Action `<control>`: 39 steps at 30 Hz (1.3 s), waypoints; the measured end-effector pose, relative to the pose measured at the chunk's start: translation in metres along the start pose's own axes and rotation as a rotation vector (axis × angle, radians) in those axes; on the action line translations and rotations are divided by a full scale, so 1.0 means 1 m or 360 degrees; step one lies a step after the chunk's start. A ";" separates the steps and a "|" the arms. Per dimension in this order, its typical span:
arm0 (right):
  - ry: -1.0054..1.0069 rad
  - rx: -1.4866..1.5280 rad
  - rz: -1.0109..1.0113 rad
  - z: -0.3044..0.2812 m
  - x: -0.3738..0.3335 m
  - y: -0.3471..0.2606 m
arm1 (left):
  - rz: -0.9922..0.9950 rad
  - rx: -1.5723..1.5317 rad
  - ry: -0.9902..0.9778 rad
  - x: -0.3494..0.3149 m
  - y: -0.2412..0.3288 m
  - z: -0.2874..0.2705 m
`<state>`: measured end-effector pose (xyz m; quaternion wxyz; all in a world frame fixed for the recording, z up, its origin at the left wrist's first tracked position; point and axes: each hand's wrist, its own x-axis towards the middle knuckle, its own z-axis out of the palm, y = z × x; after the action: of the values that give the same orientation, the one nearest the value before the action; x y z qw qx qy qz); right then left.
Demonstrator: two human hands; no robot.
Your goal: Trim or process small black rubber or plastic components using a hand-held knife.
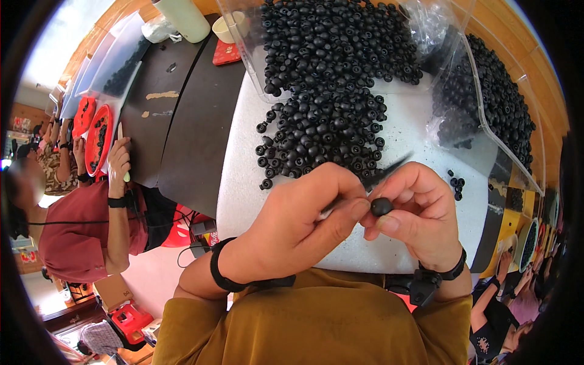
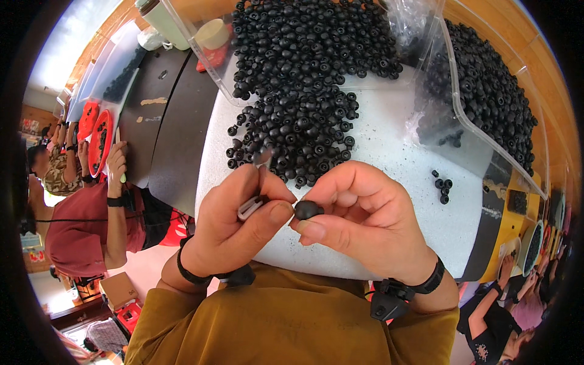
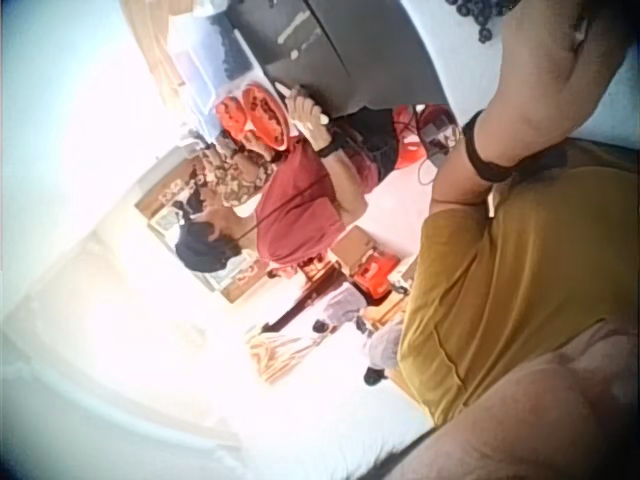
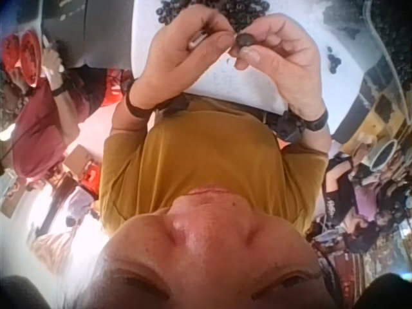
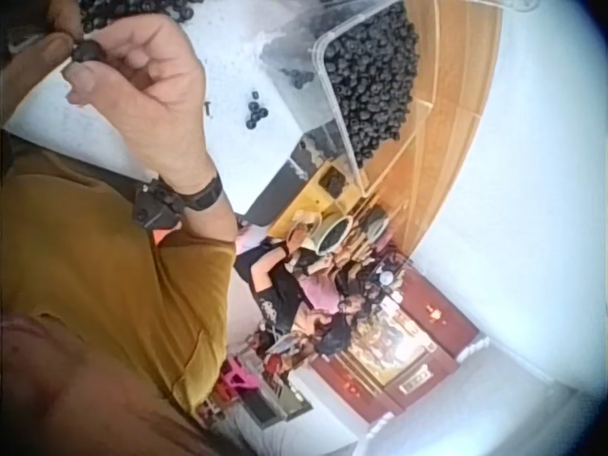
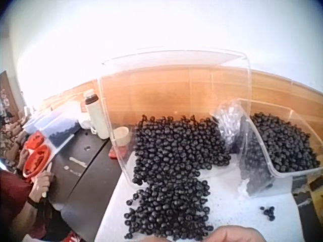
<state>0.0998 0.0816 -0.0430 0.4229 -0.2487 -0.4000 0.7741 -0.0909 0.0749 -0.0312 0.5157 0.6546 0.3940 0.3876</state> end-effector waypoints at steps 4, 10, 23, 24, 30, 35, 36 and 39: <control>0.0011 0.0001 -0.0073 -0.004 0.001 0.004 | 0.0310 0.0444 -0.0012 -0.001 -0.008 0.002; -0.0030 0.0132 -0.0070 -0.006 -0.001 0.007 | 0.0502 0.0699 0.0086 -0.003 -0.015 0.011; -0.0101 0.0271 -0.0048 -0.003 -0.002 0.007 | 0.0612 0.0804 0.0107 -0.003 -0.015 0.013; -0.0101 0.0280 -0.0046 -0.003 -0.002 0.007 | 0.0613 0.0805 0.0115 -0.003 -0.015 0.014; -0.0082 0.0155 -0.0121 -0.003 -0.004 0.008 | 0.0597 0.0810 0.0137 -0.005 -0.016 0.014; -0.0059 -0.0052 -0.0289 0.001 -0.006 0.009 | 0.0551 0.0863 0.0153 -0.006 -0.014 0.014; -0.0031 -0.0126 -0.0341 0.001 -0.006 0.009 | 0.0537 0.0866 0.0146 -0.006 -0.014 0.014; -0.0019 -0.0095 -0.0340 0.001 -0.008 0.010 | 0.0472 0.0871 0.0123 -0.007 -0.013 0.015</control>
<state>0.0984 0.0712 -0.0504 0.4931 -0.2125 -0.4495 0.7139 -0.0817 0.0654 -0.0475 0.2430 0.8042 0.4033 0.3627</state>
